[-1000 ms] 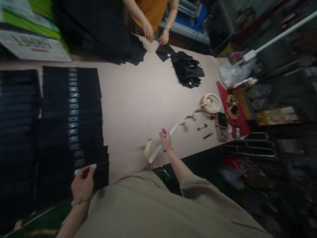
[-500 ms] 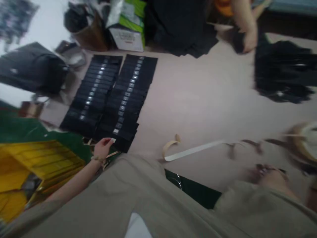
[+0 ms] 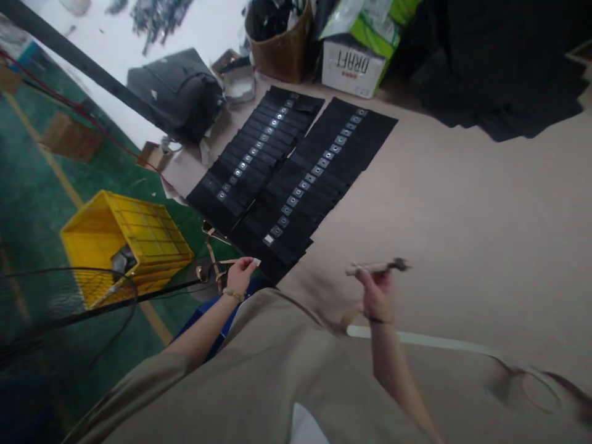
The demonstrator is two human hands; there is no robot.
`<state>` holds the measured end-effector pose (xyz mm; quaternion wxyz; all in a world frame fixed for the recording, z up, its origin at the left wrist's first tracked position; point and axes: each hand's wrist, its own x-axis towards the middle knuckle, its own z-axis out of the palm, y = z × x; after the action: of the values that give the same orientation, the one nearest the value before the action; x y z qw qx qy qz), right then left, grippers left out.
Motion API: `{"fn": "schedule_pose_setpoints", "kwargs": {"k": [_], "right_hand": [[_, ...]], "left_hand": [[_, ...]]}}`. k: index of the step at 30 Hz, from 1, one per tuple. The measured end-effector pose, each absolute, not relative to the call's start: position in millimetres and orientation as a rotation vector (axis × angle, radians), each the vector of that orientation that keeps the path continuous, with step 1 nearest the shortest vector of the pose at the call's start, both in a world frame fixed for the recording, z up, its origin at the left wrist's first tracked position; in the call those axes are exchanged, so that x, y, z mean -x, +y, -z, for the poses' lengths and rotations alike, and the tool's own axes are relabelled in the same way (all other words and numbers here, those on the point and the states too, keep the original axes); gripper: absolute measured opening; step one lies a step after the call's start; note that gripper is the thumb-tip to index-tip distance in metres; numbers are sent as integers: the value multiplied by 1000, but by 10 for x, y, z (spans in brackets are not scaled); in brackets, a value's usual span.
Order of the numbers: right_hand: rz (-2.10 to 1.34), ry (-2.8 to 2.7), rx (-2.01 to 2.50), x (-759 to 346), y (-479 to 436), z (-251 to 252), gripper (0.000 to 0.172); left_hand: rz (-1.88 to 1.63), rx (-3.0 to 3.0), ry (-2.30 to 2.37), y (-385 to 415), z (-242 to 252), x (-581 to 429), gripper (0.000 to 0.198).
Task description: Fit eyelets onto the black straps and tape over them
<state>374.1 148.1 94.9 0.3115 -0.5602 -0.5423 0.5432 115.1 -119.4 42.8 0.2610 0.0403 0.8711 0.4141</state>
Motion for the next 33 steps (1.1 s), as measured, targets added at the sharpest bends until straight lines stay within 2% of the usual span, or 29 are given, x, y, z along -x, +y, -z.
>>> {"fn": "schedule_pose_setpoints", "kwargs": {"k": [6, 13, 19, 28, 33], "right_hand": [[-1816, -1773, 958, -2030, 1093, -264, 29], [-1376, -2055, 1022, -1465, 1112, -29, 25], [-1189, -2256, 1060, -1352, 1132, 191, 26], [-1164, -2211, 1016, -1438, 1103, -108, 24], [-1245, -2235, 899, -1449, 869, -161, 21]], "left_hand": [[-1193, 4, 2287, -1248, -307, -974, 38], [-1223, 125, 2157, -1365, -236, -816, 38], [-1211, 219, 2141, -1490, -197, -831, 39], [-1099, 217, 2209, -1645, -114, -834, 37], [-1147, 231, 2201, -1590, -151, -799, 38]]}}
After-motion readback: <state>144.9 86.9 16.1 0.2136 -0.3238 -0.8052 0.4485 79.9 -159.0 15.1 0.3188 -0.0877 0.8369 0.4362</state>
